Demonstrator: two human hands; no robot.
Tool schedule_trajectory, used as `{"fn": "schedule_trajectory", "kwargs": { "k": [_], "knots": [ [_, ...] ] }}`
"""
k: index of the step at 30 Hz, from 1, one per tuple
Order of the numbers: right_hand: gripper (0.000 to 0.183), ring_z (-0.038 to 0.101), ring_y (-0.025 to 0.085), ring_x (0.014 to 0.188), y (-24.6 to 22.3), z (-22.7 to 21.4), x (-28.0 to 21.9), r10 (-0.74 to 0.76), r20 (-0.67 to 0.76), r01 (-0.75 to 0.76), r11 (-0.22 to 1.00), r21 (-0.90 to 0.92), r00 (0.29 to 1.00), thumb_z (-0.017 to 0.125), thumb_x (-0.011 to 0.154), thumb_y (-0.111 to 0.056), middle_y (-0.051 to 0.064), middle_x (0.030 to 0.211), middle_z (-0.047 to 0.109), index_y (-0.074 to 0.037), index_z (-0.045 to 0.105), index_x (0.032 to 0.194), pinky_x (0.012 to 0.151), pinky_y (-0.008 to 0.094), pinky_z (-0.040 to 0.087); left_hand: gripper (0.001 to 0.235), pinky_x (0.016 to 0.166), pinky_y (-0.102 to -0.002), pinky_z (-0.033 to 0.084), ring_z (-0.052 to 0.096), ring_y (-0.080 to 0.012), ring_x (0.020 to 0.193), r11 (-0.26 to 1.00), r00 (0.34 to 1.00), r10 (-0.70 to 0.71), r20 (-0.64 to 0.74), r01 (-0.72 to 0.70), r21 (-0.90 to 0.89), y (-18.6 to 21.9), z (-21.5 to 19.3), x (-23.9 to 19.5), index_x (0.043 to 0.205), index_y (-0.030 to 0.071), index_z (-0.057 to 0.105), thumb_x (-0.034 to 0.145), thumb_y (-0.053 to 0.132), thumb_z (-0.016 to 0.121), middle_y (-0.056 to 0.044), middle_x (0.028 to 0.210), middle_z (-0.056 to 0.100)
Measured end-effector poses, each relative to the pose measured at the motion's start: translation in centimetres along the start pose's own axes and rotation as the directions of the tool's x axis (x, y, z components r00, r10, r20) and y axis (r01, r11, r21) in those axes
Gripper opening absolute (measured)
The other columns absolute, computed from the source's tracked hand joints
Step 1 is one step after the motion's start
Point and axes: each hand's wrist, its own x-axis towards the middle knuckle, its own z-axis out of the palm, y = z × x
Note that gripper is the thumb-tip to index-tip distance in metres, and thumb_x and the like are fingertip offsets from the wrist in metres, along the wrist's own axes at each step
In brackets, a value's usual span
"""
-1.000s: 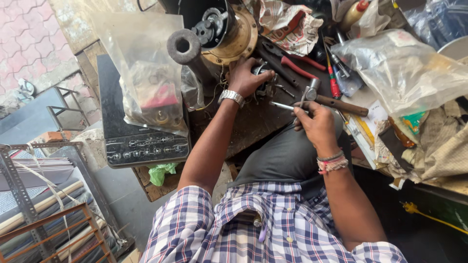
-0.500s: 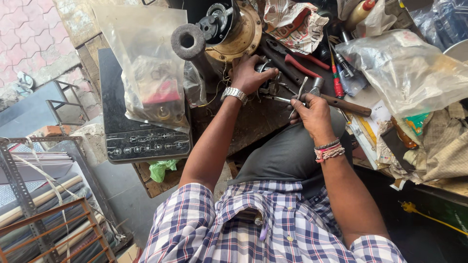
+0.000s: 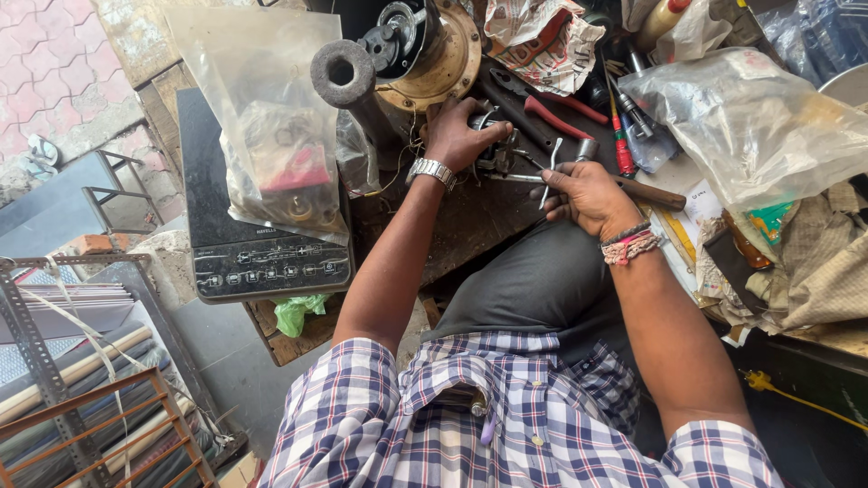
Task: The person sits at a cluttered workbench and uses a wrench to tighten bolts on a small electric motor. They rotate the motor to access different sides and continue adjusting fasteners throughout the clip.
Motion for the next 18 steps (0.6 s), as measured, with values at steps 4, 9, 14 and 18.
{"fn": "schedule_trajectory", "kwargs": {
  "k": [4,9,14,18],
  "knots": [
    [0.016,0.069,0.017,0.066,0.5,0.0,0.6,-0.021,0.038,0.021,1.0,0.021,0.999,0.061,0.102,-0.017,0.013,0.092,0.072,-0.002,0.064,0.109,0.058,0.032,0.061,0.084,0.104,-0.051,0.044,0.052,-0.0352,0.127,0.999,0.999,-0.024,0.024,0.025,-0.037,0.1,-0.1,-0.2,0.117,0.012,0.073,0.062,0.075,0.073,-0.015,0.131,0.059],
    [0.031,0.068,0.024,0.098,1.8,2.0,-0.7,-0.457,0.018,0.442,0.849,-0.29,0.889,0.056,0.094,0.002,0.019,0.123,0.064,-0.002,0.063,0.124,0.081,0.033,0.06,0.079,0.106,-0.055,0.038,0.046,-0.0396,0.129,1.0,1.0,0.0,-0.022,0.0,0.012,0.3,-0.2,-0.1,0.116,0.015,0.076,0.061,0.071,0.075,-0.014,0.132,0.059],
    [0.064,0.06,0.023,0.133,3.1,3.4,-2.9,-0.638,0.033,0.635,0.757,-0.156,0.769,0.054,0.084,0.014,0.019,0.151,0.054,0.0,0.046,0.146,0.098,0.028,0.056,0.085,0.107,-0.052,0.04,0.05,-0.0379,0.127,0.999,0.999,0.035,-0.041,-0.036,-0.038,-0.3,0.4,-0.2,0.123,0.012,0.072,0.064,0.073,0.076,-0.017,0.132,0.059],
    [0.084,0.064,0.02,0.126,1.9,4.4,-2.6,-0.491,-0.155,0.515,0.809,0.283,0.857,0.058,0.082,0.012,0.006,0.143,0.052,-0.014,0.022,0.154,0.09,0.027,0.057,0.082,0.11,-0.051,0.04,0.051,-0.0357,0.129,0.999,0.999,0.041,-0.03,-0.042,-0.022,0.4,-0.5,-0.4,0.12,0.013,0.074,0.064,0.073,0.074,-0.016,0.133,0.06]
  ]
}}
